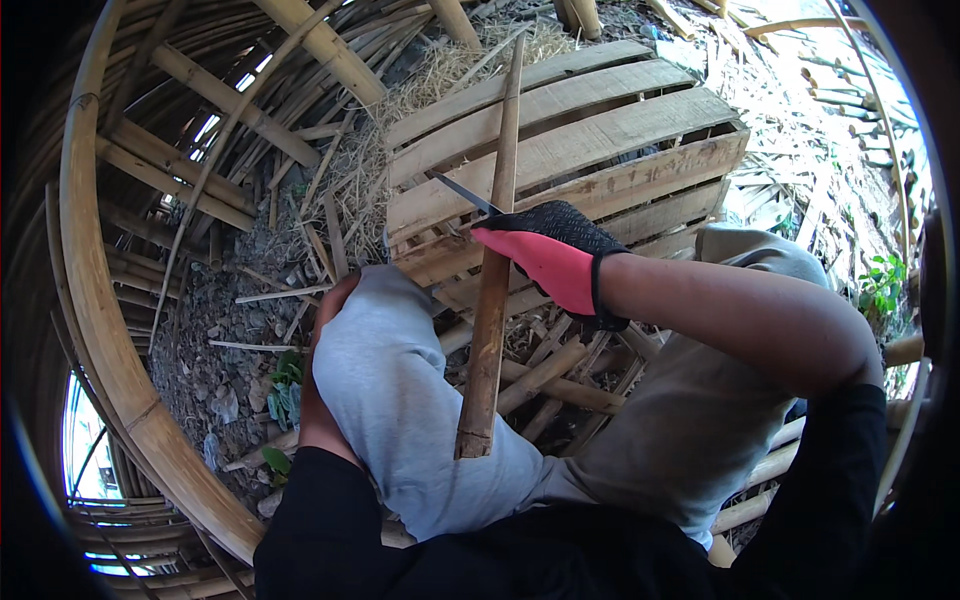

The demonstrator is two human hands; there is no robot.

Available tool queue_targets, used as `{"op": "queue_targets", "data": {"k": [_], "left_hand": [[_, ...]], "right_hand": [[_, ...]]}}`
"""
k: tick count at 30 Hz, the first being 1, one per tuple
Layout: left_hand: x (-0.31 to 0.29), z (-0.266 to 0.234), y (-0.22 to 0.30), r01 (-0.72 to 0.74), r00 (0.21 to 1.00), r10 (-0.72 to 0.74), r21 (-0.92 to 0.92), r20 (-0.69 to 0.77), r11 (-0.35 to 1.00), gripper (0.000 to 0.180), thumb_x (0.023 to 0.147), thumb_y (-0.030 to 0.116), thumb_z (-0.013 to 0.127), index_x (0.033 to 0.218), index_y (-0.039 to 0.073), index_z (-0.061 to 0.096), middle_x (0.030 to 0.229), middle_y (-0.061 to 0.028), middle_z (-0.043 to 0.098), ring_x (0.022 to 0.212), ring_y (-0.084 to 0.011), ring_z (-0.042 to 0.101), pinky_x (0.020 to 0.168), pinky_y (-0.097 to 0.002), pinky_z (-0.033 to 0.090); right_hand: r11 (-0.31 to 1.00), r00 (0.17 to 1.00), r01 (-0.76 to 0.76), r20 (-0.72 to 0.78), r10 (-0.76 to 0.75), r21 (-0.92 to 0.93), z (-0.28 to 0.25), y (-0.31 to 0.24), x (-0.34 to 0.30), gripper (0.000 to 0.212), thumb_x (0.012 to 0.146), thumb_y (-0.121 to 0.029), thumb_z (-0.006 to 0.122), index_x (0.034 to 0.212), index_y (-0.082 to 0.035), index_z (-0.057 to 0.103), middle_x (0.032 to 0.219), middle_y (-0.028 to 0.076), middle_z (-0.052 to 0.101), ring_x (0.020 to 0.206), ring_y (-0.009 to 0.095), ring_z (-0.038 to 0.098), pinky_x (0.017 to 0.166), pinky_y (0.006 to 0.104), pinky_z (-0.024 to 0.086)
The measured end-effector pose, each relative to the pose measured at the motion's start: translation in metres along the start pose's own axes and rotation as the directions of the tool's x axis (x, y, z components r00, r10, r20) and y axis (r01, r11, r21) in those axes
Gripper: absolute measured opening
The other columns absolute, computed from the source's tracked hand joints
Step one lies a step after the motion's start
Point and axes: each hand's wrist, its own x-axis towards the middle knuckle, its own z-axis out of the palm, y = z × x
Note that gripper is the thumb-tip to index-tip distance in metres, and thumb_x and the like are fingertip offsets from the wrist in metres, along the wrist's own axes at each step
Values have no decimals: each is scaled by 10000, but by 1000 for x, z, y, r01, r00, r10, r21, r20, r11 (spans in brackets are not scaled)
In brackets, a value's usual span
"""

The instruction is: The person sits on the ground and uses a knife to shave and smooth a long bamboo strip. They repeatedly scrape the surface of the strip with the knife, occasionally repositioning the strip to work on different sections.

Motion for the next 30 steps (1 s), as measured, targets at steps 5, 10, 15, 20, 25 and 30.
{"op": "queue_targets", "data": {"k": [5, 10, 15, 20, 25, 30], "left_hand": [[16, -9, 56, -415, 874, 36, 705, 485, 574, 621, 915, 571, 610, 1304, 87, 624, 1305, -140, 630, 1202, -305, 596, 958, -436, 503], [42, -6, 70, -548, 818, -132, 829, 559, 117, 517, 880, 462, 670, 1253, 105, 659, 1275, -181, 638, 1147, -346, 626, 957, -442, 510], [55, -23, 91, -269, 799, 596, 936, 84, 228, 378, 854, 346, 699, 1119, 77, 706, 1186, -192, 670, 1034, -349, 668, 905, -449, 530], [58, -27, 96, -345, 847, 490, 915, 207, 210, 286, 838, 224, 698, 1070, 59, 687, 1018, -191, 706, 991, -330, 687, 847, -406, 543], [-4, -38, 171, 84, 996, -47, 774, -70, 627, 393, 988, 375, 589, 1046, -8, 658, 878, -168, 713, 747, -290, 733, 627, -378, 576], [-125, -84, 237, 81, 996, -55, 534, -65, 841, 534, 1057, 424, 390, 963, -37, 643, 775, -139, 686, 639, -212, 714, 529, -312, 536]], "right_hand": [[960, 975, -223, 43, 219, 172, -5, -13, 0, 445, 1026, -428, 481, 1264, -86, 637, 897, 141, 660, 788, 196, 609, 756, 332, 488], [986, 994, -112, 4, 112, 126, -5, -12, 1, 478, 1002, -473, 512, 1207, -69, 664, 858, 116, 642, 754, 175, 568, 726, 326, 473], [956, 981, -191, 18, 192, 222, -2, -12, 3, 485, 986, -487, 534, 1166, -62, 682, 818, 100, 632, 726, 160, 561, 695, 317, 467], [992, 995, -13, -98, 26, 129, 1, 3, 14, 492, 956, -495, 587, 1067, -30, 703, 729, 61, 587, 668, 124, 528, 634, 308, 445], [950, 981, -149, -76, 176, 273, -8, -8, 4, 479, 955, -496, 588, 1030, -38, 706, 656, 26, 530, 557, 97, 469, 524, 307, 396], [935, 980, -158, -62, 187, 318, -9, -12, 5, 483, 940, -512, 605, 1013, -47, 710, 645, 12, 517, 530, 87, 440, 492, 299, 364]]}}
